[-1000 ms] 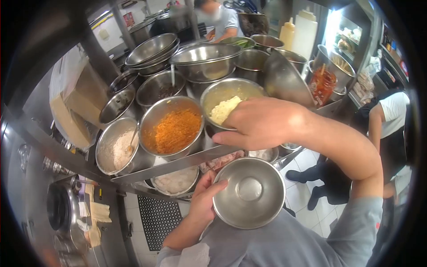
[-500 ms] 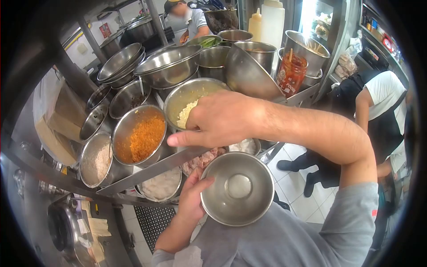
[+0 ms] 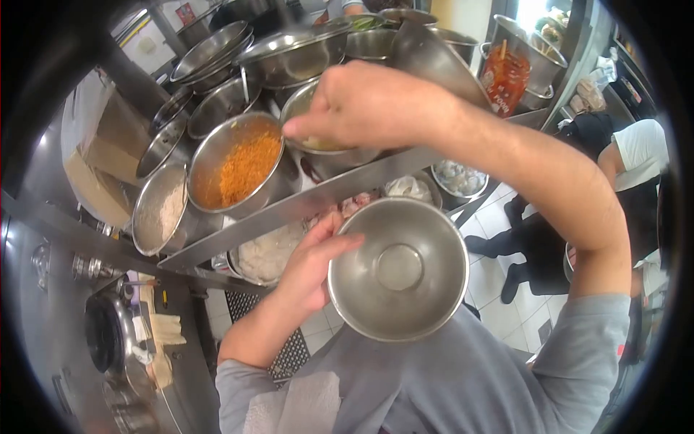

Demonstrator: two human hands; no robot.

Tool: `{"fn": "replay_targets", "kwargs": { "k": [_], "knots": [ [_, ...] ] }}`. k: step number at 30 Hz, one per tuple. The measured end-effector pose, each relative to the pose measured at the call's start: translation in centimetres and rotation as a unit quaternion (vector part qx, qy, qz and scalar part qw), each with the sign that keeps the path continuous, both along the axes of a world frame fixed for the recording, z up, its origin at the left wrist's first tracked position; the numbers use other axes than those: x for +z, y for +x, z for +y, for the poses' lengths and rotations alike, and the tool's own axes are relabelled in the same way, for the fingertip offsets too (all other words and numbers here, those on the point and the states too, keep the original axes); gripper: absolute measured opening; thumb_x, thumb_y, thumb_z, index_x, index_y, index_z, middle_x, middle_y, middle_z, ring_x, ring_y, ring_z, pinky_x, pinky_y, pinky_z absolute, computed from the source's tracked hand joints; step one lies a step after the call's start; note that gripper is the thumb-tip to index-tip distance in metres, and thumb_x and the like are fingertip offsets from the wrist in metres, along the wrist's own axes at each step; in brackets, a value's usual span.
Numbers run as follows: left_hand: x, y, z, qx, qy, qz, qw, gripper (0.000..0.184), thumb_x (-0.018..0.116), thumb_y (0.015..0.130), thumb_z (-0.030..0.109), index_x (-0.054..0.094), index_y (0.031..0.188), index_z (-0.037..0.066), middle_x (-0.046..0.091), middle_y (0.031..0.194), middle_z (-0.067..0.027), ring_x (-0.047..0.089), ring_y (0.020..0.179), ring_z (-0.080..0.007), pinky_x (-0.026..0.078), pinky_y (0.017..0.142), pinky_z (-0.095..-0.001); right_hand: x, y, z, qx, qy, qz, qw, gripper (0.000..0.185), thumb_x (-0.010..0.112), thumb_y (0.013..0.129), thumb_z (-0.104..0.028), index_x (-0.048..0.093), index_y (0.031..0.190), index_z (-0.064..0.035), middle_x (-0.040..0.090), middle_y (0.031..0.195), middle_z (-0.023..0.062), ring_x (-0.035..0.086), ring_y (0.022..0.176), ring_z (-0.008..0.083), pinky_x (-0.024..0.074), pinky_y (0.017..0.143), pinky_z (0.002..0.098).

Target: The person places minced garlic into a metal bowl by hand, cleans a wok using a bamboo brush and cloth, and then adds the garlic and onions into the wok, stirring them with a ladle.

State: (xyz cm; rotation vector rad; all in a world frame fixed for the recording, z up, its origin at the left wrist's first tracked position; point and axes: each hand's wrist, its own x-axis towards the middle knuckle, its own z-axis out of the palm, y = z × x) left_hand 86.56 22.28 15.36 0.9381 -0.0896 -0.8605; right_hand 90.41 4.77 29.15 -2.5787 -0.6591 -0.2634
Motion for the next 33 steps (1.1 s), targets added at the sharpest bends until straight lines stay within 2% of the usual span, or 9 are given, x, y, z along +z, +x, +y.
{"fn": "replay_targets", "kwargs": {
  "k": [4,7,12,15,18,22,25,28,33],
  "knots": [
    [-0.3,0.6,0.0,-0.023,-0.037,0.013,0.999,0.030,0.056,0.086,0.002,0.052,0.116,0.005,0.060,0.108,-0.0072,0.061,0.096,-0.0154,0.052,0.081,-0.0292,0.4,0.3,-0.2,-0.061,-0.008,-0.037,0.997,0.041,0.063,0.086,-0.037,0.068,0.076,0.0028,0.060,0.055,0.0138,0.056,0.047,0.0226,0.0456,0.050,0.0361],
    [-0.2,0.5,-0.2,-0.028,-0.052,0.025,0.998,0.040,0.055,0.088,0.003,0.048,0.127,0.005,0.057,0.116,-0.0071,0.059,0.105,-0.0168,0.050,0.087,-0.0304,2.1,-2.2,0.0,-0.075,0.025,-0.027,0.997,0.035,0.062,0.083,-0.035,0.069,0.074,-0.0021,0.062,0.061,0.0133,0.060,0.056,0.0274,0.0484,0.058,0.0363],
    [0.5,-0.4,-0.4,0.010,-0.035,0.031,0.999,0.029,0.055,0.088,0.004,0.052,0.116,0.005,0.060,0.108,-0.0053,0.060,0.096,-0.0139,0.051,0.081,-0.0284,-0.7,-8.0,-1.0,0.033,0.113,0.011,0.993,0.021,0.068,0.083,-0.022,0.068,0.071,-0.0048,0.052,0.051,0.0082,0.050,0.043,0.0172,0.0367,0.043,0.0290],
    [-0.1,-0.4,-0.4,0.021,-0.032,0.029,0.999,0.018,0.055,0.087,0.003,0.053,0.105,0.006,0.060,0.101,-0.0036,0.060,0.090,-0.0119,0.052,0.077,-0.0269,-5.4,-9.0,-0.9,0.142,-0.062,-0.003,0.988,0.014,0.068,0.081,-0.016,0.067,0.072,-0.0044,0.060,0.066,0.0100,0.057,0.055,0.0269,0.0441,0.050,0.0352],
    [-0.3,-0.4,-0.5,0.022,-0.031,0.028,0.999,0.012,0.057,0.086,0.002,0.052,0.095,0.007,0.059,0.092,-0.0023,0.059,0.083,-0.0100,0.050,0.072,-0.0256,-6.4,-8.6,-2.4,0.133,-0.070,0.093,0.984,0.017,0.063,0.082,-0.019,0.068,0.085,-0.0028,0.063,0.075,0.0142,0.061,0.070,0.0330,0.0500,0.065,0.0410],
    [-1.0,-0.6,-0.8,0.030,-0.034,0.022,0.999,0.012,0.059,0.084,0.002,0.052,0.091,0.008,0.058,0.088,-0.0017,0.057,0.078,-0.0090,0.049,0.068,-0.0248,-5.3,-8.9,-2.5,0.152,0.051,0.042,0.986,0.011,0.066,0.075,-0.007,0.067,0.084,0.0004,0.065,0.086,0.0136,0.063,0.076,0.0317,0.0505,0.068,0.0374],
    [-1.3,-0.8,-1.2,0.043,-0.021,0.013,0.999,0.011,0.059,0.084,0.002,0.051,0.088,0.008,0.058,0.086,-0.0012,0.057,0.076,-0.0087,0.049,0.067,-0.0243,-7.5,-9.2,-3.5,0.171,0.021,-0.056,0.983,0.018,0.061,0.067,0.004,0.068,0.084,0.0012,0.066,0.084,0.0142,0.064,0.073,0.0317,0.0522,0.067,0.0348],
    [-2.0,-0.6,-1.4,0.049,-0.019,0.011,0.999,0.012,0.059,0.084,0.002,0.049,0.084,0.009,0.057,0.084,-0.0006,0.056,0.075,-0.0082,0.049,0.065,-0.0238,-3.2,-8.9,-3.6,0.166,0.016,-0.071,0.983,0.022,0.059,0.063,0.007,0.068,0.083,0.0025,0.066,0.080,0.0149,0.065,0.072,0.0312,0.0524,0.065,0.0358],
    [-2.3,-0.4,-1.6,0.055,-0.007,0.000,0.998,0.019,0.060,0.084,0.002,0.045,0.077,0.011,0.055,0.082,-0.0006,0.055,0.073,-0.0076,0.049,0.063,-0.0241,1.8,-6.8,-2.9,0.132,0.032,-0.231,0.963,0.015,0.061,0.071,0.007,0.066,0.085,0.0045,0.064,0.079,0.0140,0.063,0.071,0.0306,0.0502,0.064,0.0349]
  ]
}}
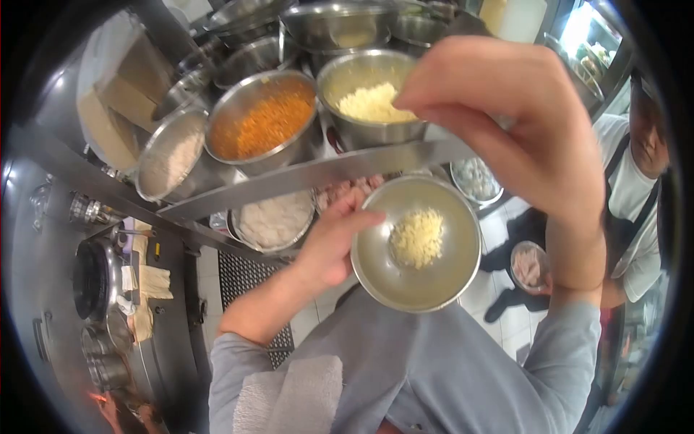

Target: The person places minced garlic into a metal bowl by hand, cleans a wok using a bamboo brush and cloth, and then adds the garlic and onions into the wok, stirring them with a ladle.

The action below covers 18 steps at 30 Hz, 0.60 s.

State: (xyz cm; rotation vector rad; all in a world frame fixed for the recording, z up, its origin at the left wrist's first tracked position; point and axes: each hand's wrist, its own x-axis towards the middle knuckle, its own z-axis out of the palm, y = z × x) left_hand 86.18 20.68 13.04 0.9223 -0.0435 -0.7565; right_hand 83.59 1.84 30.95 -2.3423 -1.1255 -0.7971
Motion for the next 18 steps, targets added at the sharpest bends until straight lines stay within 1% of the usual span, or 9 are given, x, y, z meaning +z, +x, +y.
{"fn": "replay_targets", "kwargs": {
  "k": [2,3,5,8,11,15,16,17,18],
  "knots": [
    [0.3,0.0,-0.1,-0.006,-0.004,-0.003,1.000,0.018,0.060,0.084,0.002,0.046,0.078,0.011,0.055,0.082,-0.0008,0.055,0.073,-0.0077,0.049,0.063,-0.0241,0.7,1.8,0.8,-0.051,-0.030,-0.020,0.998,0.013,0.062,0.073,0.006,0.066,0.085,0.0035,0.063,0.078,0.0134,0.062,0.070,0.0320,0.0495,0.064,0.0345],
    [0.4,-0.1,-0.2,-0.008,-0.004,-0.002,1.000,0.018,0.060,0.084,0.002,0.046,0.078,0.011,0.055,0.082,-0.0009,0.055,0.073,-0.0077,0.049,0.064,-0.0241,0.6,2.9,1.1,-0.053,-0.040,-0.012,0.998,0.012,0.062,0.074,0.004,0.065,0.085,0.0018,0.063,0.080,0.0134,0.061,0.072,0.0337,0.0494,0.066,0.0349],
    [1.1,-0.4,-0.5,-0.005,0.000,0.013,1.000,0.016,0.060,0.084,0.003,0.047,0.079,0.011,0.056,0.082,-0.0010,0.056,0.073,-0.0079,0.049,0.064,-0.0242,0.3,4.4,1.5,-0.079,-0.121,-0.008,0.989,0.013,0.062,0.075,0.002,0.067,0.087,0.0014,0.065,0.081,0.0166,0.063,0.076,0.0340,0.0502,0.068,0.0375],
    [0.6,-0.5,-0.2,-0.004,0.008,0.016,1.000,0.016,0.060,0.084,0.004,0.047,0.079,0.011,0.055,0.081,-0.0005,0.055,0.073,-0.0077,0.049,0.064,-0.0241,0.6,5.3,2.5,-0.112,-0.209,0.173,0.956,0.015,0.062,0.076,-0.001,0.068,0.090,-0.0005,0.065,0.080,0.0190,0.064,0.077,0.0344,0.0507,0.070,0.0399],
    [-0.4,-0.3,-0.3,-0.019,-0.014,0.001,1.000,0.016,0.059,0.084,0.004,0.046,0.079,0.011,0.053,0.080,0.0001,0.054,0.072,-0.0071,0.047,0.063,-0.0236,0.8,5.8,3.3,-0.126,-0.236,0.237,0.934,0.017,0.062,0.076,-0.002,0.068,0.092,-0.0021,0.065,0.077,0.0203,0.064,0.078,0.0353,0.0510,0.071,0.0409],
    [-0.8,-0.1,-0.6,-0.022,-0.025,-0.015,0.999,0.016,0.059,0.083,0.004,0.045,0.079,0.011,0.052,0.079,0.0008,0.053,0.071,-0.0067,0.046,0.061,-0.0233,0.8,7.3,3.8,-0.107,-0.279,0.235,0.925,0.023,0.062,0.073,0.000,0.070,0.093,-0.0082,0.068,0.084,0.0157,0.067,0.079,0.0311,0.0535,0.067,0.0395],
    [-0.8,0.0,-0.5,-0.026,-0.024,-0.023,0.999,0.015,0.060,0.083,0.005,0.046,0.080,0.010,0.052,0.079,0.0007,0.053,0.071,-0.0068,0.045,0.061,-0.0233,0.6,7.7,3.9,-0.124,-0.290,0.241,0.918,0.029,0.061,0.072,0.000,0.071,0.096,-0.0120,0.069,0.085,0.0144,0.067,0.081,0.0305,0.0531,0.068,0.0405],
    [-0.8,0.0,-0.5,-0.034,-0.024,-0.031,0.999,0.015,0.060,0.083,0.005,0.046,0.080,0.010,0.052,0.079,0.0006,0.053,0.071,-0.0069,0.045,0.061,-0.0234,0.5,7.9,4.1,-0.127,-0.310,0.241,0.911,0.028,0.061,0.072,0.001,0.071,0.095,-0.0112,0.068,0.085,0.0143,0.067,0.080,0.0305,0.0528,0.067,0.0405],
    [-1.1,0.1,-0.5,-0.042,-0.032,-0.031,0.998,0.013,0.060,0.084,0.005,0.048,0.086,0.009,0.055,0.084,-0.0009,0.056,0.074,-0.0076,0.048,0.065,-0.0242,0.5,8.0,4.5,-0.132,-0.330,0.241,0.903,0.027,0.060,0.071,0.001,0.071,0.094,-0.0105,0.068,0.084,0.0142,0.067,0.080,0.0305,0.0525,0.067,0.0406]
  ]
}}
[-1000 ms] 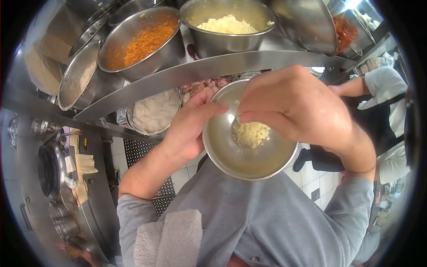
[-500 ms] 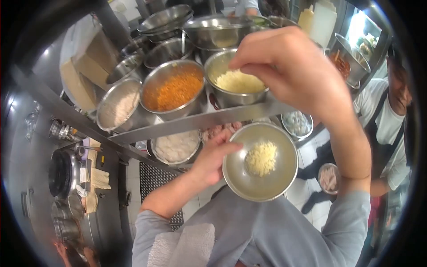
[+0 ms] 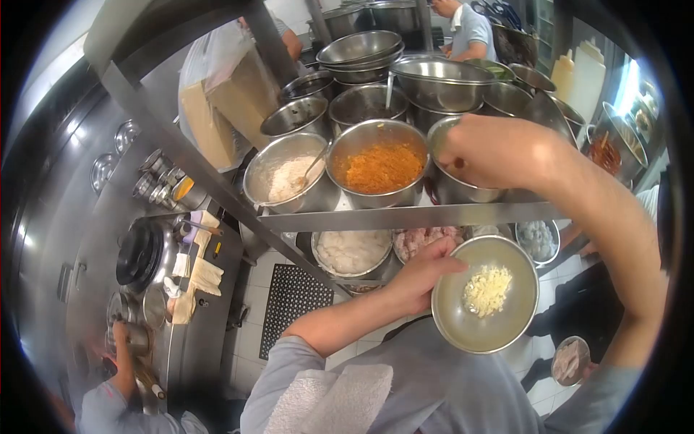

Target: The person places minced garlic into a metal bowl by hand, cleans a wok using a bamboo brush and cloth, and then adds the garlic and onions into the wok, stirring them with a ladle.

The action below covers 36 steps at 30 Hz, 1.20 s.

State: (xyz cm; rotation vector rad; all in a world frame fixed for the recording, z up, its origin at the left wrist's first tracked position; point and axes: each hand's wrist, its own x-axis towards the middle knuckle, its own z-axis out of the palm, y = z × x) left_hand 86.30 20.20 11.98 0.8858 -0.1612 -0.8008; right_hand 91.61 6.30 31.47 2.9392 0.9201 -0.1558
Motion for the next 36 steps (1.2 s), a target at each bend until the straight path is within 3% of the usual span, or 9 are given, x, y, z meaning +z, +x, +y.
{"fn": "replay_targets", "kwargs": {
  "k": [5,9,13,17,20,25,27,32,36],
  "knots": [
    [-0.7,0.6,0.2,-0.025,-0.017,0.003,1.000,0.018,0.061,0.085,0.004,0.051,0.100,0.007,0.061,0.095,-0.0049,0.061,0.083,-0.0107,0.052,0.073,-0.0267,0.2,0.6,0.4,0.020,-0.044,0.044,0.998,0.008,0.056,0.070,-0.002,0.064,0.071,-0.0024,0.063,0.070,0.0166,0.063,0.068,0.0332,0.0486,0.059,0.0422],
    [0.4,0.3,0.3,-0.026,-0.023,0.026,0.999,0.020,0.060,0.085,0.004,0.052,0.103,0.006,0.060,0.097,-0.0056,0.061,0.086,-0.0124,0.052,0.075,-0.0274,0.6,0.4,0.2,0.013,-0.071,0.054,0.996,0.011,0.057,0.069,-0.001,0.067,0.073,-0.0040,0.064,0.073,0.0163,0.064,0.071,0.0334,0.0495,0.060,0.0421],
    [0.8,0.3,0.4,-0.011,-0.001,0.008,1.000,0.019,0.060,0.084,0.006,0.054,0.103,0.005,0.060,0.094,-0.0042,0.060,0.083,-0.0104,0.051,0.073,-0.0255,-1.0,0.7,0.1,0.062,0.025,-0.057,0.996,0.013,0.057,0.071,-0.001,0.067,0.080,-0.0031,0.065,0.077,0.0168,0.065,0.078,0.0327,0.0500,0.063,0.0425],
    [0.6,0.4,0.2,-0.014,0.002,0.009,1.000,0.018,0.058,0.085,0.003,0.054,0.102,0.007,0.061,0.093,-0.0039,0.060,0.083,-0.0106,0.051,0.071,-0.0253,-1.2,1.0,-0.4,0.045,-0.037,-0.040,0.998,0.011,0.058,0.075,-0.006,0.068,0.074,-0.0025,0.066,0.074,0.0165,0.066,0.072,0.0325,0.0511,0.061,0.0416],
    [0.4,0.5,0.0,-0.018,0.010,0.019,1.000,0.014,0.057,0.085,0.001,0.054,0.098,0.008,0.060,0.091,-0.0031,0.060,0.081,-0.0106,0.051,0.069,-0.0253,0.4,0.3,-0.6,0.045,-0.046,-0.067,0.996,0.008,0.065,0.066,-0.001,0.069,0.072,-0.0032,0.067,0.067,0.0140,0.067,0.064,0.0262,0.0514,0.059,0.0364],
    [-0.2,0.6,-0.5,-0.015,-0.001,0.033,0.999,0.011,0.056,0.085,-0.001,0.051,0.087,0.009,0.059,0.086,-0.0020,0.059,0.076,-0.0099,0.050,0.067,-0.0245,0.4,-1.3,-1.7,0.023,0.029,-0.186,0.982,0.007,0.063,0.072,-0.004,0.067,0.076,0.0000,0.066,0.073,0.0115,0.065,0.064,0.0235,0.0502,0.056,0.0334],
    [0.0,0.6,-0.6,-0.020,0.011,0.024,0.999,0.015,0.057,0.085,-0.001,0.053,0.097,0.007,0.061,0.093,-0.0037,0.060,0.083,-0.0114,0.051,0.074,-0.0261,0.0,-3.8,-2.6,0.039,0.088,-0.204,0.974,0.010,0.062,0.072,-0.003,0.066,0.080,0.0005,0.065,0.077,0.0123,0.065,0.068,0.0249,0.0502,0.058,0.0343],
    [0.6,-0.2,-1.9,0.023,0.004,0.041,0.999,0.035,0.054,0.083,-0.003,0.051,0.118,0.003,0.061,0.107,-0.0078,0.060,0.097,-0.0159,0.050,0.084,-0.0293,-5.8,-11.7,-6.4,0.043,0.124,-0.006,0.991,0.018,0.059,0.072,-0.003,0.064,0.089,0.0017,0.061,0.086,0.0142,0.063,0.076,0.0283,0.0503,0.063,0.0364],
    [-0.8,-0.2,-3.2,-0.012,0.018,0.051,0.998,0.036,0.052,0.083,-0.005,0.051,0.118,0.004,0.061,0.108,-0.0086,0.061,0.098,-0.0177,0.050,0.084,-0.0303,-11.4,-14.7,-9.1,-0.032,0.138,0.051,0.989,0.025,0.058,0.073,-0.002,0.062,0.096,0.0027,0.059,0.093,0.0158,0.062,0.082,0.0311,0.0503,0.067,0.0381]
  ]
}}
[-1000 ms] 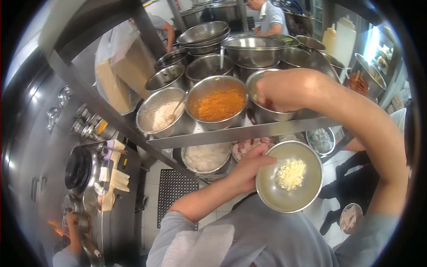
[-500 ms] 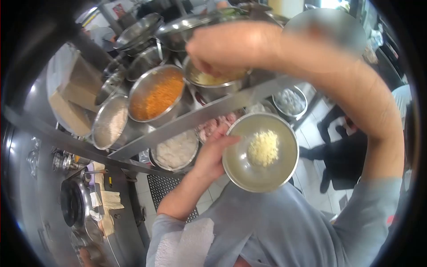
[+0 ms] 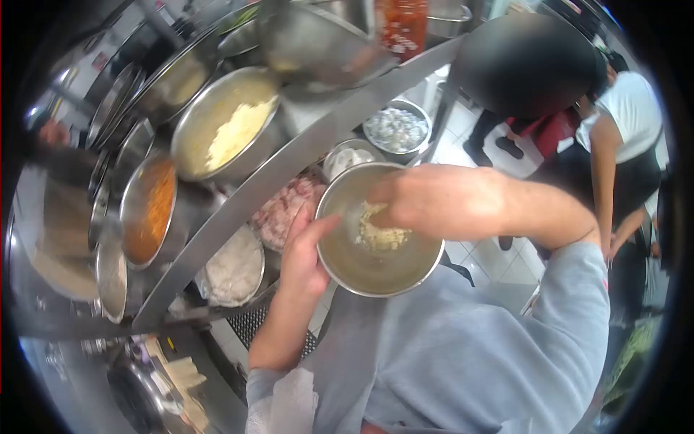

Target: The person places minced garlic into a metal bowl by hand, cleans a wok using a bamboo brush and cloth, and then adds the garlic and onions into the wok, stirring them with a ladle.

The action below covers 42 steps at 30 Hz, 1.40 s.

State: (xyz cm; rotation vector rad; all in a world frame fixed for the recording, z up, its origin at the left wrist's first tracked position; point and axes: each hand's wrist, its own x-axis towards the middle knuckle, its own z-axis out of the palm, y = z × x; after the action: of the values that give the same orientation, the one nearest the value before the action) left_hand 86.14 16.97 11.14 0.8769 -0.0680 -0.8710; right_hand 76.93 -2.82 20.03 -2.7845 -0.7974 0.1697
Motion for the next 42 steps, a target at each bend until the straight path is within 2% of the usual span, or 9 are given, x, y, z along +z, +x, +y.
{"fn": "replay_targets", "kwargs": {
  "k": [5,8,12,16,18,26,30,37,42],
  "knots": [
    [-1.1,-1.1,-4.2,-0.027,0.055,0.020,0.998,0.025,0.051,0.084,-0.006,0.049,0.106,0.005,0.061,0.103,-0.0115,0.062,0.093,-0.0196,0.053,0.077,-0.0299,-1.8,-3.3,-3.0,-0.118,0.288,-0.145,0.939,0.034,0.060,0.071,-0.002,0.063,0.105,-0.0030,0.060,0.093,0.0142,0.061,0.079,0.0306,0.0515,0.068,0.0375],
    [-2.1,-2.1,-8.3,-0.073,0.048,0.004,0.996,0.020,0.052,0.084,-0.005,0.047,0.099,0.007,0.060,0.099,-0.0113,0.063,0.089,-0.0193,0.053,0.073,-0.0296,-6.5,-4.4,-5.0,-0.155,0.129,-0.162,0.966,0.033,0.059,0.073,-0.002,0.064,0.105,-0.0070,0.059,0.088,0.0099,0.062,0.075,0.0291,0.0518,0.064,0.0383],
    [-4.8,-2.3,-13.2,-0.131,0.049,-0.015,0.990,0.017,0.056,0.084,-0.003,0.044,0.085,0.009,0.058,0.088,-0.0053,0.059,0.078,-0.0122,0.050,0.066,-0.0265,-6.9,-5.9,-8.2,-0.241,0.268,-0.222,0.906,0.024,0.062,0.074,-0.002,0.066,0.097,-0.0066,0.064,0.092,0.0100,0.063,0.071,0.0292,0.0512,0.063,0.0372],
    [-5.6,-2.6,-20.5,-0.188,0.043,-0.019,0.981,0.018,0.057,0.084,-0.003,0.044,0.080,0.009,0.058,0.085,-0.0039,0.056,0.076,-0.0097,0.048,0.067,-0.0247,-7.9,-6.1,-14.7,-0.325,0.329,-0.146,0.874,0.006,0.065,0.077,-0.005,0.066,0.081,-0.0001,0.064,0.084,0.0128,0.063,0.075,0.0309,0.0491,0.064,0.0386],
    [-6.1,-2.7,-24.0,-0.204,0.035,-0.021,0.978,0.017,0.056,0.085,-0.003,0.045,0.081,0.009,0.058,0.087,-0.0036,0.057,0.078,-0.0099,0.048,0.069,-0.0248,-9.0,-6.2,-18.1,-0.322,0.333,-0.142,0.875,0.010,0.066,0.076,-0.004,0.067,0.086,-0.0032,0.064,0.081,0.0106,0.062,0.072,0.0291,0.0486,0.063,0.0363],
    [-8.0,-1.9,-42.2,-0.094,0.044,-0.028,0.994,0.020,0.054,0.087,-0.001,0.041,0.079,0.011,0.054,0.082,-0.0033,0.055,0.074,-0.0111,0.049,0.065,-0.0270,-6.9,-2.9,-36.3,-0.325,0.428,-0.238,0.809,0.009,0.068,0.080,-0.009,0.067,0.082,-0.0006,0.064,0.072,0.0109,0.060,0.063,0.0272,0.0468,0.058,0.0340],
    [-7.6,-1.3,-48.7,-0.041,0.025,-0.054,0.997,0.021,0.052,0.087,-0.003,0.039,0.078,0.010,0.055,0.082,-0.0054,0.056,0.074,-0.0134,0.050,0.066,-0.0288,-5.5,-1.5,-44.0,-0.311,0.373,-0.272,0.831,0.017,0.063,0.088,-0.018,0.067,0.086,-0.0014,0.059,0.059,0.0096,0.055,0.051,0.0203,0.0429,0.052,0.0320],
    [-7.3,-0.5,-57.4,-0.019,0.039,-0.035,0.998,0.018,0.053,0.088,-0.002,0.041,0.082,0.010,0.057,0.087,-0.0080,0.058,0.081,-0.0157,0.052,0.071,-0.0311,-2.6,-2.3,-51.8,-0.288,0.676,-0.263,0.626,0.019,0.048,0.096,-0.016,0.064,0.096,-0.0039,0.055,0.056,0.0035,0.053,0.053,0.0099,0.0433,0.055,0.0268],
    [-8.8,0.6,-64.5,-0.064,0.021,-0.028,0.997,0.017,0.055,0.086,-0.001,0.042,0.085,0.010,0.058,0.094,-0.0100,0.060,0.087,-0.0174,0.052,0.074,-0.0322,-10.3,-0.5,-55.2,-0.244,0.388,-0.326,0.827,0.019,0.059,0.077,0.001,0.063,0.096,-0.0005,0.061,0.067,0.0097,0.062,0.066,0.0271,0.0500,0.067,0.0357]
  ]
}}
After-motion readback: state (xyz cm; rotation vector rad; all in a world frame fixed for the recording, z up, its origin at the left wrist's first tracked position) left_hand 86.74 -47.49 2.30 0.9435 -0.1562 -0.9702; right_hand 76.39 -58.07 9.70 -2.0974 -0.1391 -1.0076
